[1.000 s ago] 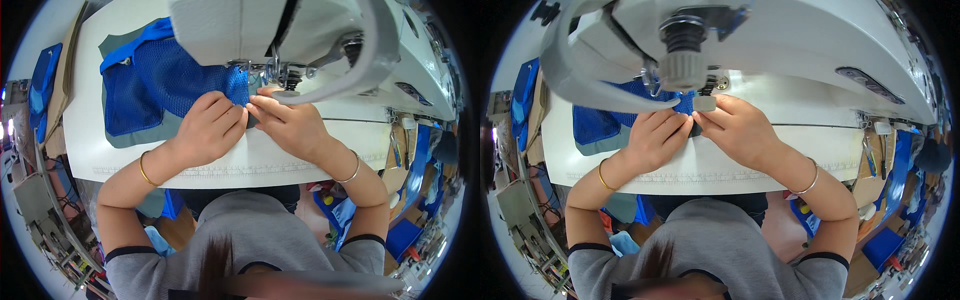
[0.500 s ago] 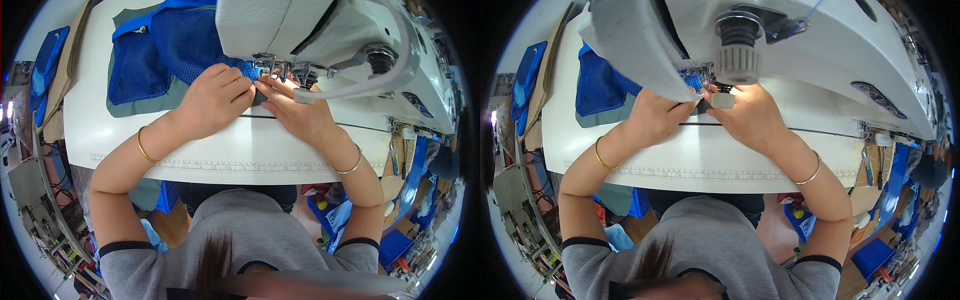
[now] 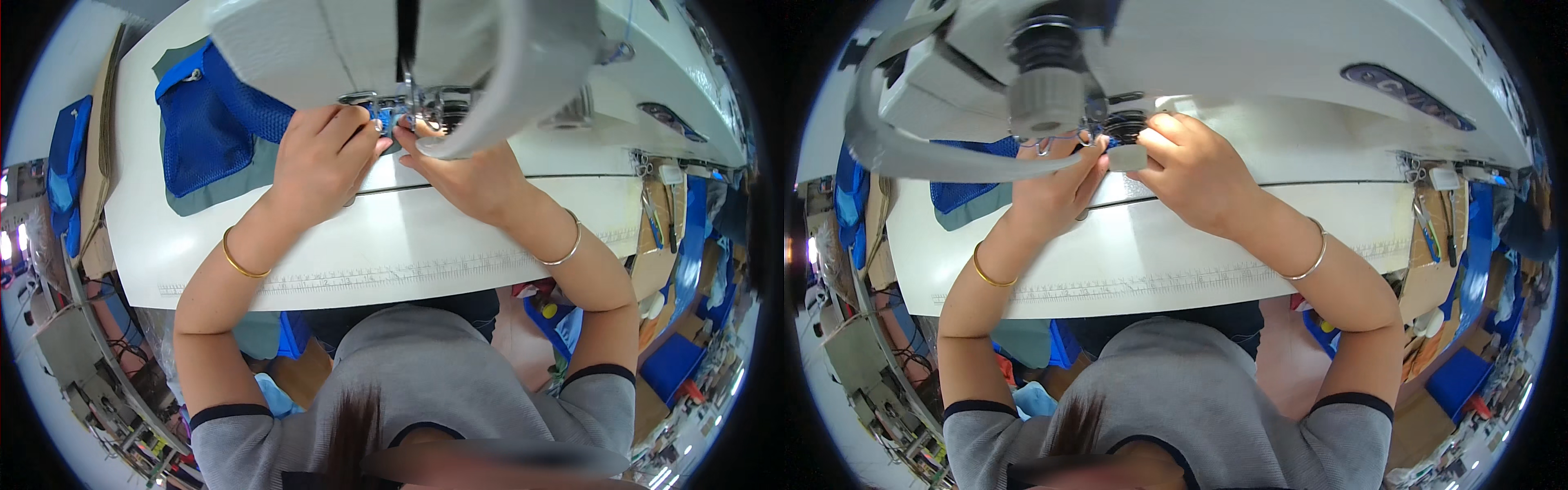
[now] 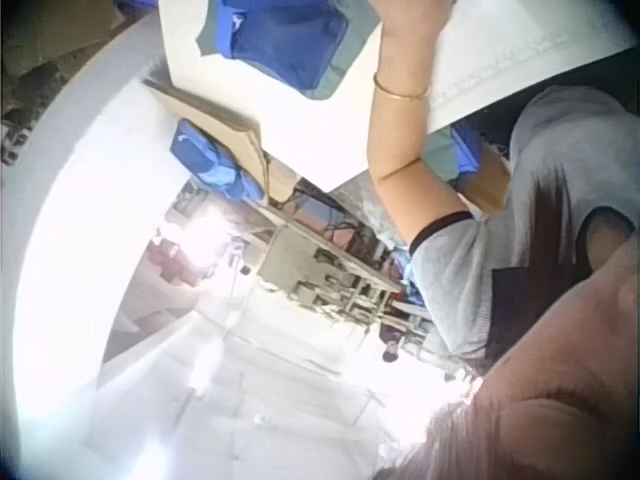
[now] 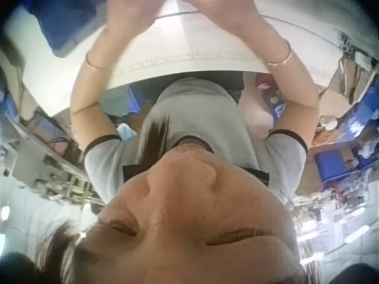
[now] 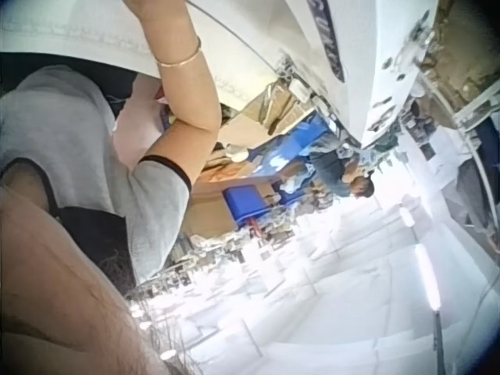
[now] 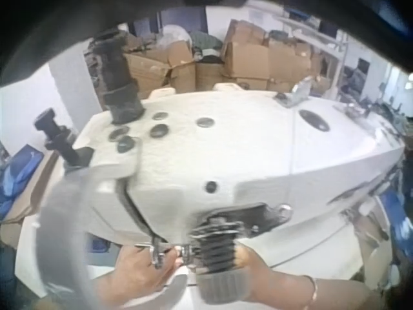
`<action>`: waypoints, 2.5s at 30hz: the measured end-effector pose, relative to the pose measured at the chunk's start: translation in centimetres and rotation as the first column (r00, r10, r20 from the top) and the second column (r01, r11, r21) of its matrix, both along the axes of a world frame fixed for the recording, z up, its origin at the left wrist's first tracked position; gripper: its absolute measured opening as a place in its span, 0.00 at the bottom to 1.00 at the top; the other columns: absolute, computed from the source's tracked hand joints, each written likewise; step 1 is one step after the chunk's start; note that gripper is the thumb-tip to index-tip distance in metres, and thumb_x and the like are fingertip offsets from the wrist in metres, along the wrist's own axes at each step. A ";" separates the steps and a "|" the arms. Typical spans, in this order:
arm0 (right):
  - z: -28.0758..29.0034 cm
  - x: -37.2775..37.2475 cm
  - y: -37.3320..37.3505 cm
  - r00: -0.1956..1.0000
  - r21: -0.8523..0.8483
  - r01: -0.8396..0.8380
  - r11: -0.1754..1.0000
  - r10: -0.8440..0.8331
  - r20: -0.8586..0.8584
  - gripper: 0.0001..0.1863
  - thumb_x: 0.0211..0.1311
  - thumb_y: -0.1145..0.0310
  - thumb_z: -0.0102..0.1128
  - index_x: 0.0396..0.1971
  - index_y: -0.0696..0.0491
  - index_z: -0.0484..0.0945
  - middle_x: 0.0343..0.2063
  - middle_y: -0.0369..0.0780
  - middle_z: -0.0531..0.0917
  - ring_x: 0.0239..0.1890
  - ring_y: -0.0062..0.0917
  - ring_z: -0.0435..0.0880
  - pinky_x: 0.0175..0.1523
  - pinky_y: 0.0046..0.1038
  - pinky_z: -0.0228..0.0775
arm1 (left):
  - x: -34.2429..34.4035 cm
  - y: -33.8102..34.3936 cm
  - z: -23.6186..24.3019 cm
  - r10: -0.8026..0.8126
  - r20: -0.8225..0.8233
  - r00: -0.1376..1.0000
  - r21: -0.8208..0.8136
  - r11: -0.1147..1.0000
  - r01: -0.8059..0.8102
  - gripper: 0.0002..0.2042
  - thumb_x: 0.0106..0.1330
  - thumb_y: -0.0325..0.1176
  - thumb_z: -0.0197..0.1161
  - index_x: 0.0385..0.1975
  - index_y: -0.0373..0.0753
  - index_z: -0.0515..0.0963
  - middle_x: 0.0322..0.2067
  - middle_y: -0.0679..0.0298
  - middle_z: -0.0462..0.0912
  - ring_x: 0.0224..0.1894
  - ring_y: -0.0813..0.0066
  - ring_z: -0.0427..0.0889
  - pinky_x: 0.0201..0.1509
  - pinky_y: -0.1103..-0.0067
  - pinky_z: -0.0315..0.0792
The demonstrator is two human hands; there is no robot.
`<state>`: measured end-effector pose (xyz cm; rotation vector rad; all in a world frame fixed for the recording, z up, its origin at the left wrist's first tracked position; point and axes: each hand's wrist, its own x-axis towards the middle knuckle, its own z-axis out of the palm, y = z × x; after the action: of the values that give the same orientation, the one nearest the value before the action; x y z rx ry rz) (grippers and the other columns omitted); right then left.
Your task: The person is sewing mesh and leather components together using a sewing machine to assemble a bag or pocket.
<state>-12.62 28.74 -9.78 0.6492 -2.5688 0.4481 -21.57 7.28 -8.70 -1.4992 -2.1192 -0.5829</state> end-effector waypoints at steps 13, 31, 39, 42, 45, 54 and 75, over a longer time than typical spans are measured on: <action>-0.1 -0.1 0.0 1.000 -0.132 -0.028 0.991 0.029 0.011 0.07 0.52 0.68 0.72 0.29 0.53 0.85 0.40 0.35 0.80 0.46 0.29 0.80 0.51 0.34 0.79 | -0.2 -0.2 0.1 -0.026 -0.015 1.000 -0.101 0.995 0.024 0.14 0.49 0.29 0.78 0.36 0.37 0.84 0.36 0.56 0.85 0.33 0.59 0.80 0.41 0.65 0.69; 0.4 -0.2 0.0 0.998 -0.118 -0.055 0.992 0.052 -0.023 0.08 0.55 0.67 0.72 0.29 0.54 0.85 0.38 0.34 0.80 0.47 0.28 0.81 0.48 0.31 0.80 | 0.6 -0.5 -0.4 -0.027 -0.013 1.000 -0.053 0.998 0.026 0.13 0.50 0.21 0.73 0.37 0.37 0.86 0.39 0.58 0.86 0.34 0.60 0.78 0.39 0.69 0.69; -0.1 -0.6 0.1 0.999 -0.082 -0.034 0.996 0.034 -0.002 0.07 0.55 0.66 0.73 0.30 0.49 0.84 0.34 0.33 0.80 0.43 0.28 0.81 0.46 0.31 0.80 | 0.6 0.8 -0.2 -0.020 -0.090 0.996 0.019 1.000 0.022 0.10 0.47 0.26 0.68 0.31 0.34 0.80 0.36 0.63 0.81 0.43 0.65 0.80 0.43 0.70 0.73; -0.3 -0.8 0.4 0.999 -0.064 -0.039 0.997 0.039 -0.002 0.09 0.53 0.65 0.75 0.31 0.50 0.84 0.30 0.34 0.80 0.39 0.30 0.80 0.45 0.32 0.79 | 0.3 0.7 -0.2 -0.019 -0.081 0.997 -0.004 1.000 0.018 0.10 0.48 0.27 0.67 0.32 0.34 0.80 0.36 0.63 0.81 0.44 0.65 0.80 0.44 0.70 0.74; -0.1 -0.9 0.3 1.000 0.003 -0.008 1.000 0.008 0.020 0.14 0.53 0.63 0.76 0.36 0.53 0.86 0.32 0.35 0.82 0.40 0.32 0.81 0.49 0.33 0.78 | -0.2 0.4 -0.6 -0.010 -0.077 0.997 0.014 1.000 0.011 0.10 0.49 0.28 0.66 0.32 0.35 0.80 0.36 0.63 0.81 0.46 0.64 0.80 0.47 0.69 0.74; 0.5 -0.8 0.2 0.991 -0.025 0.026 0.999 -0.022 0.129 0.15 0.62 0.65 0.73 0.48 0.50 0.85 0.46 0.36 0.86 0.47 0.34 0.85 0.51 0.34 0.79 | -1.0 0.3 -0.8 -0.024 -0.120 0.992 0.039 0.999 0.029 0.10 0.47 0.29 0.66 0.31 0.37 0.80 0.35 0.65 0.82 0.45 0.67 0.79 0.49 0.70 0.73; 0.5 -0.9 0.8 0.984 0.080 0.001 0.997 -0.015 0.177 0.22 0.64 0.68 0.71 0.58 0.54 0.84 0.55 0.41 0.85 0.51 0.39 0.85 0.55 0.34 0.80 | -1.4 0.4 -1.0 -0.036 -0.115 0.993 0.078 0.996 0.045 0.10 0.44 0.27 0.68 0.29 0.36 0.82 0.34 0.66 0.84 0.43 0.66 0.81 0.50 0.71 0.75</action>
<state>-13.54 29.49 -9.27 0.6534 -2.7684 0.4201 -23.01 7.72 -9.68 -1.4973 -1.9607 -0.5763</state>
